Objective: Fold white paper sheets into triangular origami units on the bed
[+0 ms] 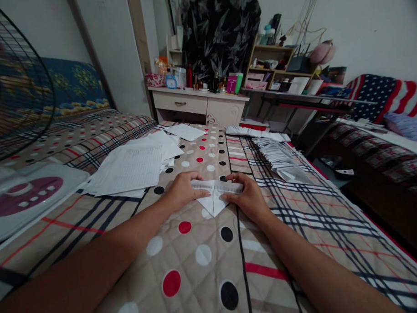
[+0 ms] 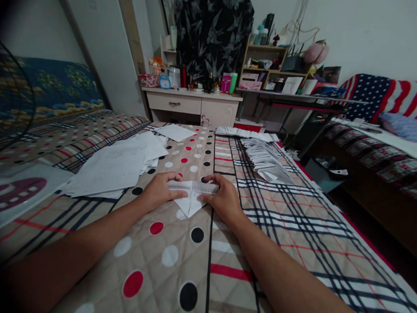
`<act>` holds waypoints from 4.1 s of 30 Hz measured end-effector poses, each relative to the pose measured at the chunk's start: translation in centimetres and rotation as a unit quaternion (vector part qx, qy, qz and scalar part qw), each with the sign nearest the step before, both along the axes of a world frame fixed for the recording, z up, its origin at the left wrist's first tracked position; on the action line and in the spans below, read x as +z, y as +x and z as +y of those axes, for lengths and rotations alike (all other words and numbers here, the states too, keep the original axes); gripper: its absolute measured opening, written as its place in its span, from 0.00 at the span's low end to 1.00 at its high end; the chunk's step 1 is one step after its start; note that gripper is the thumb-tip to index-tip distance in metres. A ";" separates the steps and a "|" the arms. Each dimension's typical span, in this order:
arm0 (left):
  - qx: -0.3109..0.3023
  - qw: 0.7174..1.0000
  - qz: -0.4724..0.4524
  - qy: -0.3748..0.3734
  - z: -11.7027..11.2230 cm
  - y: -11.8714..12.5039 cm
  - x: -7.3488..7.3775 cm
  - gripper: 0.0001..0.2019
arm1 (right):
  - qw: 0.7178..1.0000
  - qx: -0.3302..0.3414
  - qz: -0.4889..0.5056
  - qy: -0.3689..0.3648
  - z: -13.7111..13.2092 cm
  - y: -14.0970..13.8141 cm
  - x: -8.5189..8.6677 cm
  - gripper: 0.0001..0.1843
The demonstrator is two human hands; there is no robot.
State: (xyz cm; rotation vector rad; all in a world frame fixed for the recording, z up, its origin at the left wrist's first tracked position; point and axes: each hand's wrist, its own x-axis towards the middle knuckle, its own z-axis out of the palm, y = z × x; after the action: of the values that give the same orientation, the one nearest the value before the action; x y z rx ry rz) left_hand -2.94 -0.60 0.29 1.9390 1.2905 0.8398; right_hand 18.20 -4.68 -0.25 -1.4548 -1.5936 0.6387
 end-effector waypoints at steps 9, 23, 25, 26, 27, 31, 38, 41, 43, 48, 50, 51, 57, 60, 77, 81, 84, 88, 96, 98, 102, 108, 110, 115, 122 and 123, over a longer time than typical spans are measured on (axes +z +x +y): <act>0.014 0.941 -0.318 -0.116 -0.6 0.2 0.0 0.27 | 0.948 0.046 0.302 -0.089 -0.3 -0.4 0.7 0.18; 0.014 0.871 -0.450 -0.196 -1.4 1.4 0.6 0.33 | 0.917 0.005 0.390 -0.083 -0.5 -0.9 0.8 0.17; 0.041 0.863 -0.461 -0.204 -1.7 2.0 0.6 0.31 | 0.918 0.009 0.388 -0.077 -0.7 -1.2 0.8 0.17; 0.052 0.860 -0.464 -0.204 -1.8 2.2 0.6 0.30 | 0.919 0.012 0.387 -0.075 -0.8 -1.3 0.8 0.18; 0.062 0.859 -0.466 -0.202 -1.9 2.4 0.6 0.29 | 0.919 0.017 0.386 -0.075 -0.8 -1.3 0.9 0.19; 0.090 0.866 -0.452 -0.195 -1.9 2.6 0.6 0.27 | 0.912 0.068 0.387 -0.121 -0.4 -0.7 1.7 0.20; 0.056 0.892 -0.398 -0.207 -2.2 3.2 0.6 0.21 | 0.960 0.118 0.132 -0.217 0.6 0.0 3.7 0.23; 0.050 0.896 -0.389 -0.207 -2.5 3.4 0.6 0.20 | 0.964 0.138 0.084 -0.213 0.5 0.0 3.8 0.22; 0.048 0.891 -0.399 -0.210 -2.5 3.4 0.6 0.20 | 0.962 0.146 0.098 -0.211 0.6 0.1 3.6 0.20; 0.056 0.865 -0.450 -0.214 -2.1 3.2 0.6 0.17 | 0.960 0.147 0.130 -0.200 1.2 1.3 2.7 0.16; 0.074 0.853 -0.471 -0.213 -1.8 3.1 0.5 0.16 | 0.963 0.130 0.139 -0.192 1.5 2.0 2.6 0.18; 0.079 0.848 -0.478 -0.212 -1.7 3.0 0.5 0.15 | 0.963 0.122 0.143 -0.193 1.6 2.3 2.5 0.19; 0.086 0.830 -0.503 -0.225 -1.2 2.7 0.7 0.03 | 0.969 0.097 0.138 -0.182 1.8 3.0 2.4 0.23; 0.109 0.822 -0.510 -0.231 -1.0 2.7 0.8 0.07 | 0.976 0.090 0.119 -0.159 2.0 3.2 2.0 0.24; 0.051 0.879 -0.457 -0.127 0.0 1.8 0.0 0.14 | 0.976 0.091 0.195 -0.041 1.6 1.6 2.5 0.19; 0.037 0.947 -0.309 0.080 0.3 0.8 1.1 0.05 | 0.978 0.039 0.057 0.196 1.0 1.7 3.2 0.08; -0.001 0.954 -0.194 0.230 0.2 0.1 1.8 0.09 | 0.942 0.059 -0.095 0.315 0.7 2.0 3.1 0.07; -0.043 0.941 -0.025 0.333 0.6 -0.6 1.2 0.18 | 0.901 0.125 -0.290 0.297 1.0 2.3 2.1 0.08; -0.199 0.877 0.226 0.374 1.0 -1.3 -0.3 0.16 | 0.878 0.187 -0.399 0.186 0.4 2.5 1.9 0.12; -0.203 0.868 0.243 0.382 0.8 -1.2 -0.3 0.15 | 0.876 0.187 -0.401 0.193 -0.1 2.3 2.2 0.12; -0.203 0.876 0.233 0.369 0.7 -1.1 -0.2 0.15 | 0.873 0.194 -0.404 0.191 -0.6 1.8 2.6 0.08; -0.170 0.958 0.108 0.205 1.7 -1.5 -0.1 0.10 | 0.958 0.139 -0.237 0.087 0.6 1.9 1.1 0.10; -0.152 0.977 0.072 0.133 2.1 -1.7 0.0 0.08 | 0.979 0.107 -0.167 0.042 1.1 2.0 0.5 0.10; -0.126 0.989 0.059 0.044 2.7 -1.9 0.2 0.13 | 0.991 0.095 -0.097 -0.017 1.8 2.1 0.3 0.14; -0.150 0.987 0.053 -0.021 3.3 -1.9 0.5 0.18 | 0.991 0.089 -0.049 -0.090 1.8 2.2 1.0 0.17; -0.149 0.987 0.051 -0.022 3.3 -1.9 0.5 0.18 | 0.991 0.088 -0.049 -0.093 1.9 2.1 0.9 0.17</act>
State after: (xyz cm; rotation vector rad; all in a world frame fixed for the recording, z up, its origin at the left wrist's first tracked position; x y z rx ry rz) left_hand -4.84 2.72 0.77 2.0959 1.0294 0.5641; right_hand 20.31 -2.80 0.67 -1.5106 -1.7930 0.8467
